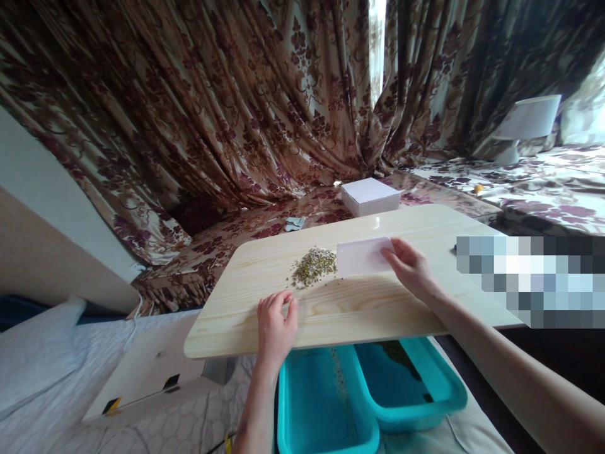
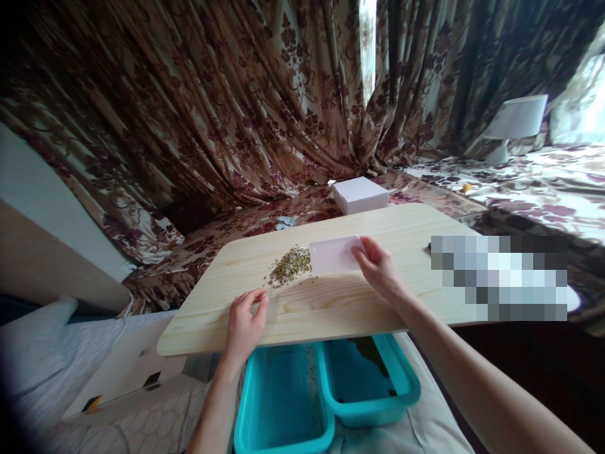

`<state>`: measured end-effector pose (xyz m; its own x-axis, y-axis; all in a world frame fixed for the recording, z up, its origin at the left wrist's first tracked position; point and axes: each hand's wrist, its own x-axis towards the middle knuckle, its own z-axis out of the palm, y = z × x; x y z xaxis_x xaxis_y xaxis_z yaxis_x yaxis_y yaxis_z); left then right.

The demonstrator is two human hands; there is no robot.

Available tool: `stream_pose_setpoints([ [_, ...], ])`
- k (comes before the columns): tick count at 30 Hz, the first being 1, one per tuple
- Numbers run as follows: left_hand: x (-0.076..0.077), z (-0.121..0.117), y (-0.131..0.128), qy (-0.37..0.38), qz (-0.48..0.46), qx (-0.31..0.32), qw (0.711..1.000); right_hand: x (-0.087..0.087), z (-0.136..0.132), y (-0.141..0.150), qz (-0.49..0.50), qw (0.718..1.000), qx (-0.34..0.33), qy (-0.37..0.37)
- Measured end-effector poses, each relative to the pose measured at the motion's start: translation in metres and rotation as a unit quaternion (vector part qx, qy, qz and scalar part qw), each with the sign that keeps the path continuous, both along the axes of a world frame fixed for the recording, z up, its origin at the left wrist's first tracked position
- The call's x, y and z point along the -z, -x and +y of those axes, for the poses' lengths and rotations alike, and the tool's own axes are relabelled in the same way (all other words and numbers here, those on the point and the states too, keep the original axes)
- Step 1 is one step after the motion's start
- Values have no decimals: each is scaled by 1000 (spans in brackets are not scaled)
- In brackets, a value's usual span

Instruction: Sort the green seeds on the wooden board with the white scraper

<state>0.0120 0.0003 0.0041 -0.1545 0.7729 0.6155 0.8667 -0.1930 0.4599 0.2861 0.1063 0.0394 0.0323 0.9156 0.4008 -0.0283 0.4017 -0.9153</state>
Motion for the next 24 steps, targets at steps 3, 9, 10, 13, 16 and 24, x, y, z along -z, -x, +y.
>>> stream_pose_setpoints([
  [3,0,0,0,0,0,1,1000,0,0,0,-2,1000,-4,7],
  [9,1,0,0,1,1,0,1000,-2,-2,-1,11,1000,-3,7],
  [10,1,0,0,1,1,0,1000,-2,-2,-2,12,1000,0,5],
  [13,1,0,0,0,2,-1,1000,-2,-1,-2,7,1000,13,4],
  [16,1,0,0,-2,2,0,1000,0,1,-2,0,1000,20,6],
  [24,1,0,1,-2,2,3,1000,-2,8,3,5,1000,1,4],
])
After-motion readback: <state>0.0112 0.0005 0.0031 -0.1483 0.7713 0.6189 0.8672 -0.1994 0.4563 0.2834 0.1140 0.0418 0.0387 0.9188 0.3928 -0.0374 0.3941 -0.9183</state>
